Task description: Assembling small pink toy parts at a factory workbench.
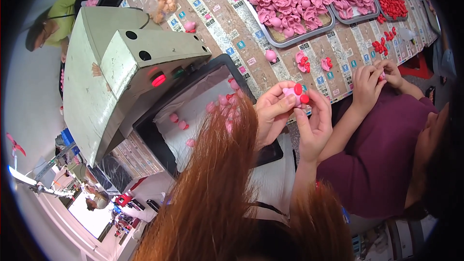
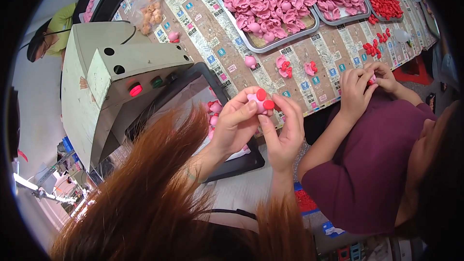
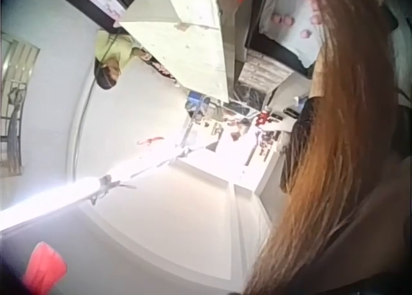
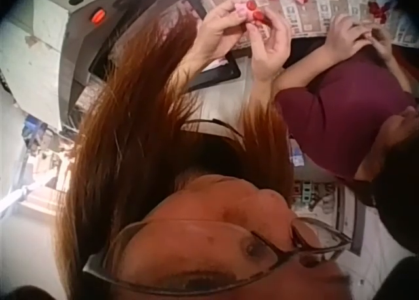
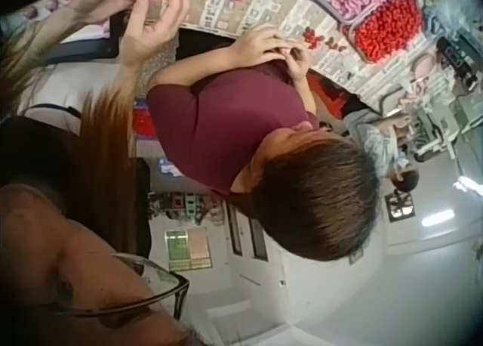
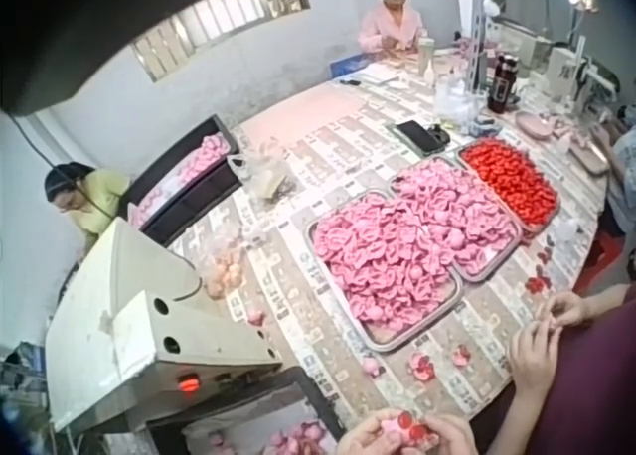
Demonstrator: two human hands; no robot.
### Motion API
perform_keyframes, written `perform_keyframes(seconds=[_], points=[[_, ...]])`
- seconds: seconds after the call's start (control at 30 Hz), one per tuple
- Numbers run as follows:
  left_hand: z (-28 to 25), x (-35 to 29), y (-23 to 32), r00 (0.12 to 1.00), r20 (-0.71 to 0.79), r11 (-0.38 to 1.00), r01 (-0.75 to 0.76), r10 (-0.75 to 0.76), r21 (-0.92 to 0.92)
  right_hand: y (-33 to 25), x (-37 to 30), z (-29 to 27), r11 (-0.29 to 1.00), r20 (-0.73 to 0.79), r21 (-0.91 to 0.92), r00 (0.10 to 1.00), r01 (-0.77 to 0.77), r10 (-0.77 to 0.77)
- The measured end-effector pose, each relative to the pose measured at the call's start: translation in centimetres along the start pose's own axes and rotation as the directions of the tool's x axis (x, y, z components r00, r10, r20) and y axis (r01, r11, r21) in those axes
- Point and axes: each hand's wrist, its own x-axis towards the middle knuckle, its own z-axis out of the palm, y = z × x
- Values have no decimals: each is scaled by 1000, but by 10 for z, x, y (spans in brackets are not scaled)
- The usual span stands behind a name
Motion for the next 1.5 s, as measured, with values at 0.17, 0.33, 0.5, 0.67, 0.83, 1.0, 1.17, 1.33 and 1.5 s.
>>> perform_keyframes(seconds=[0.17, 0.33, 0.5, 0.67, 0.83, 1.0, 1.17, 1.33, 1.5], points=[[2, 0, -4, 999, 49, 996, 20, -16, -83, -2, 1, 0, 1000, -36, -10, 999, 18, -18], [0, 0, -2, 999, 48, 999, 21, -22, 36, -4, 1, -8, 997, -49, -63, 998, 32, -36], [2, -2, -2, 998, 41, 976, -46, 38, 215, -3, -1, -9, 994, -26, -71, 996, 83, -85], [3, -4, 3, 998, 39, 929, -68, 57, 364, -3, 0, -7, 985, 12, -116, 992, 129, -129], [6, -6, 2, 998, 18, 934, -62, 59, 353, -1, 1, -9, 971, 23, -171, 986, 168, -166], [6, -7, 2, 997, 29, 916, -81, 76, 393, -1, 2, -10, 946, 30, -196, 966, 259, -258], [0, -10, 4, 968, 168, 775, -251, 188, 580, -1, 1, -10, 917, 65, -219, 943, 332, -326], [7, -6, 5, 973, 208, 874, -188, 103, 449, -6, -6, -3, 943, -13, -183, 958, 278, -285], [4, -2, 10, 943, 324, 821, -244, 76, 516, 4, -12, -5, 974, -20, 69, 976, 216, -215]])
